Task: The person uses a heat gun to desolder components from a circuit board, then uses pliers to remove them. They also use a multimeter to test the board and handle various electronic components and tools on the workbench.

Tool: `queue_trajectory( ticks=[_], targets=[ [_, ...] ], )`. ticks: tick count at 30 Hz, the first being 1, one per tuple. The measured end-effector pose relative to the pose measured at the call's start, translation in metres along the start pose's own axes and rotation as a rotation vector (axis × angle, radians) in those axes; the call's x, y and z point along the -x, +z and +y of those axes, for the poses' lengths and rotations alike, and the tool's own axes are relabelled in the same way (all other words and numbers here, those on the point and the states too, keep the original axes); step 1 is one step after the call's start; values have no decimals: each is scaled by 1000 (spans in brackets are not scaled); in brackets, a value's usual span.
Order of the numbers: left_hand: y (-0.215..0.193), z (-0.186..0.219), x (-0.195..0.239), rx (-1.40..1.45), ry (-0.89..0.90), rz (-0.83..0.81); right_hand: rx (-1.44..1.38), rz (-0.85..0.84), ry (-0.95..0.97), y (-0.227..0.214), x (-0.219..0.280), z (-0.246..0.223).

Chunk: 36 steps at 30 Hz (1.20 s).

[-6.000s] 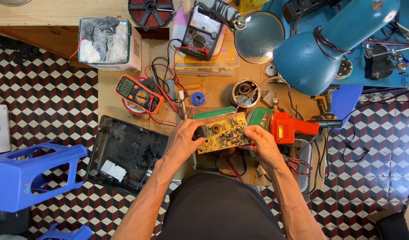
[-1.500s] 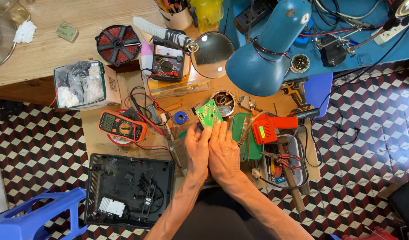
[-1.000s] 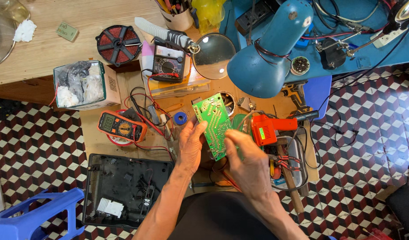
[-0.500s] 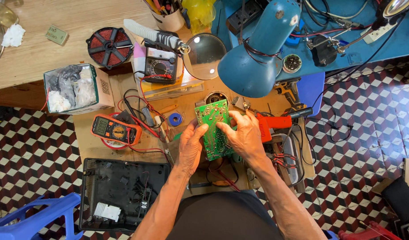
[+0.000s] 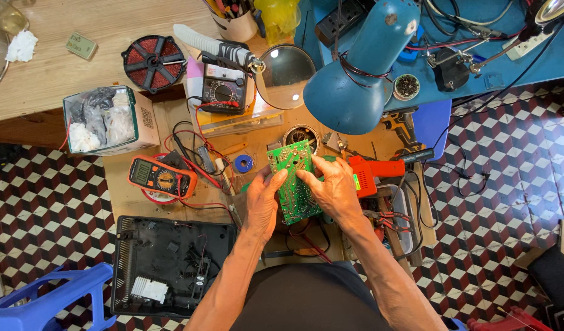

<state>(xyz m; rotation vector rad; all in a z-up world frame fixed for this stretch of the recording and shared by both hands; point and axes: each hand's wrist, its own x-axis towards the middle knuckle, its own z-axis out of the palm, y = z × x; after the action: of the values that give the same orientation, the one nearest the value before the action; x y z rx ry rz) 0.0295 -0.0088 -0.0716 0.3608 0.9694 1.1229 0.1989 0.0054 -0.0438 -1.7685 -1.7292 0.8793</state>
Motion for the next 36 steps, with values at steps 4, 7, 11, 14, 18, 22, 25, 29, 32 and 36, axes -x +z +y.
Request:
queue_trajectory(
  ticks=[4,7,11,14,18,22,25,29,32,36],
  targets=[
    [-4,2,2,-25,48,1,79,25,-77,1,-1,-2],
    [-9,0,4,13,124,40,233,53,-221,-10,2,1],
    [-26,15,-6,165,242,132,351,131,-365,-24,20,-3],
    [-37,27,-11,212,244,226,263,162,-441,-17,41,-15],
    [-53,41,-7,216,250,214,119,29,-444,1,72,-32],
    [-71,63,0,203,243,229,14,-98,-509,6,96,-42],
    [-80,71,8,152,252,226,-52,18,-543,0,110,-32],
    [-75,63,16,107,272,157,-5,280,-326,-33,120,28],
    [-61,50,18,165,218,173,182,404,-40,-56,94,97],
    [-35,34,26,153,232,216,658,98,-219,-61,43,171]
  ],
)
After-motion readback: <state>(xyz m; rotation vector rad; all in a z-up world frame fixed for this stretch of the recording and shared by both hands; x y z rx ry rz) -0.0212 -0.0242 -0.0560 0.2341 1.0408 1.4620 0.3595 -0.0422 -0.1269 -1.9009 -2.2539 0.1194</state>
